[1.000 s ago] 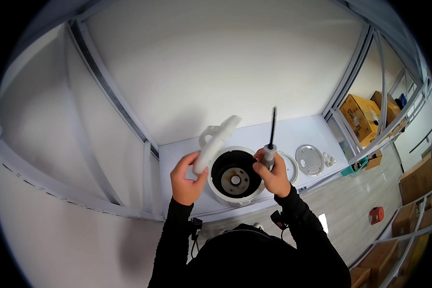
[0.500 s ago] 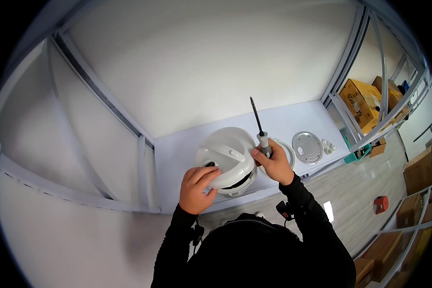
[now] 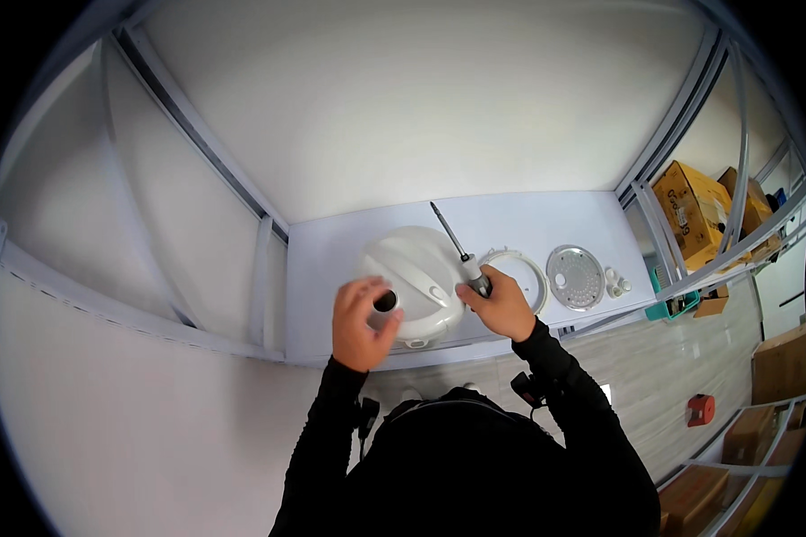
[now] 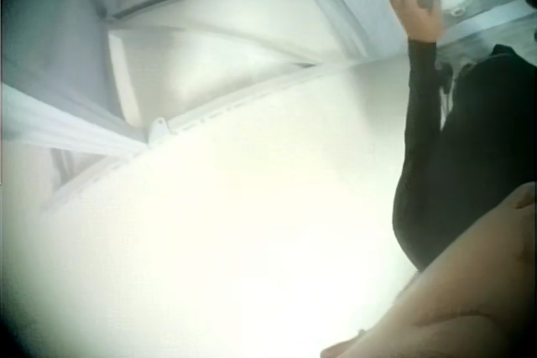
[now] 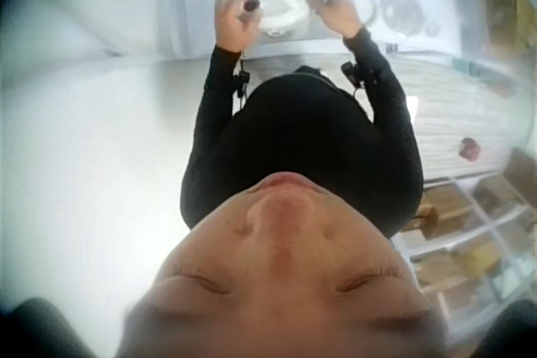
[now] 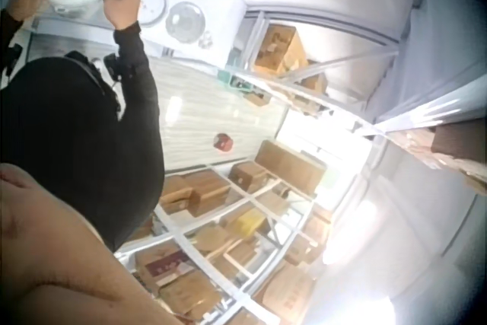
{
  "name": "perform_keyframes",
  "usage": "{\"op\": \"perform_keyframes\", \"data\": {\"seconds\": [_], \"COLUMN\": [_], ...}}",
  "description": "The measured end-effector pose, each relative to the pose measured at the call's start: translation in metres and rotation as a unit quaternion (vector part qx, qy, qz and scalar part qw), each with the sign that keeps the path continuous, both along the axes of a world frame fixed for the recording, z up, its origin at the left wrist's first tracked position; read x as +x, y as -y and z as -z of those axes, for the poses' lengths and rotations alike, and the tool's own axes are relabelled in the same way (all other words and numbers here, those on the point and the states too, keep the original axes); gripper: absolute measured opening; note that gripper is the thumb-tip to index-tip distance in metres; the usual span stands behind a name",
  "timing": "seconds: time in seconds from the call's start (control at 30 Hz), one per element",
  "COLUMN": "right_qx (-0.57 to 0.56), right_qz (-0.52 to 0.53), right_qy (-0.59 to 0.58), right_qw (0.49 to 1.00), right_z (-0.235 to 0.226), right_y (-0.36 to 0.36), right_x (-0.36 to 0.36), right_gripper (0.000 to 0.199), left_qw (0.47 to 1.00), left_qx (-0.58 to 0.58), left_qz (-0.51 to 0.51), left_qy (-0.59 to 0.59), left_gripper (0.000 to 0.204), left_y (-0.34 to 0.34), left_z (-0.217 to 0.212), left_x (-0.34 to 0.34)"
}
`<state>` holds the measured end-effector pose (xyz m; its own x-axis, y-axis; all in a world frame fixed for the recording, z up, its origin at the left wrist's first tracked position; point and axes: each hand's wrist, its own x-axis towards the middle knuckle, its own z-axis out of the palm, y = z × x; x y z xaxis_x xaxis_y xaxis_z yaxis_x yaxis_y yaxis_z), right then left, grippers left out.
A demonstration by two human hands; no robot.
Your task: The person uses a screwdriver to tighten screws on a white plastic lid and then places it onto a cylindrical white appliance. The person repeats the process of removing and reattaching the lid multiple times.
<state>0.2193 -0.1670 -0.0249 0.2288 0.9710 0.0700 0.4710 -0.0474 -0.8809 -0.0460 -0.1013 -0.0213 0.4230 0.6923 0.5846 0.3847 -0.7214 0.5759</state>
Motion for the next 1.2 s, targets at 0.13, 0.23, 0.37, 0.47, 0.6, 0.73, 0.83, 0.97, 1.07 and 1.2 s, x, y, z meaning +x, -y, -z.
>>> {"op": "perform_keyframes", "data": {"seconds": [0.13,0.23,0.37,0.47,0.6,0.73,0.83,0.97,1.07,1.2], "right_qx": [0.016,0.021,0.011,0.095,0.078,0.041,0.041,0.054,0.086,0.049], "right_qz": [-0.008,-0.012,-0.009,0.015,0.018,0.016,0.03,0.047,0.046,0.02], "right_qy": [0.03,0.029,0.025,0.077,0.064,0.05,0.055,0.044,0.013,0.011], "right_qw": [0.999,0.999,1.0,0.992,0.995,0.998,0.997,0.996,0.995,0.999], "right_z": [0.003,0.004,0.002,0.022,0.02,0.009,0.008,0.011,0.019,0.016], "right_y": [-0.002,-0.002,0.001,0.0,0.0,0.003,0.002,-0.009,-0.028,-0.048], "right_x": [0.003,0.002,0.001,0.006,0.003,0.0,-0.003,-0.005,-0.001,0.001], "right_gripper": [0.039,0.038,0.038,0.04,0.041,0.041,0.041,0.04,0.039,0.04], "left_qw": [0.99,0.961,0.935,0.934,0.942,0.94,0.943,0.951,0.976,0.975], "left_qx": [-0.09,-0.235,-0.308,-0.308,-0.298,-0.307,-0.297,-0.277,-0.209,-0.19], "left_qz": [-0.081,-0.018,0.042,0.06,0.065,0.078,0.075,0.037,-0.035,-0.112], "left_qy": [0.07,0.146,0.174,0.173,0.137,0.128,0.131,0.131,0.057,-0.002], "left_gripper": [0.063,0.071,0.073,0.071,0.069,0.065,0.064,0.064,0.069,0.066], "left_y": [-0.036,-0.059,-0.07,-0.077,-0.091,-0.095,-0.093,-0.086,-0.073,-0.048], "left_z": [0.032,0.058,0.065,0.063,0.059,0.054,0.056,0.061,0.063,0.032], "left_x": [-0.001,-0.006,-0.005,0.0,-0.001,0.0,0.001,-0.003,-0.009,-0.011]}}
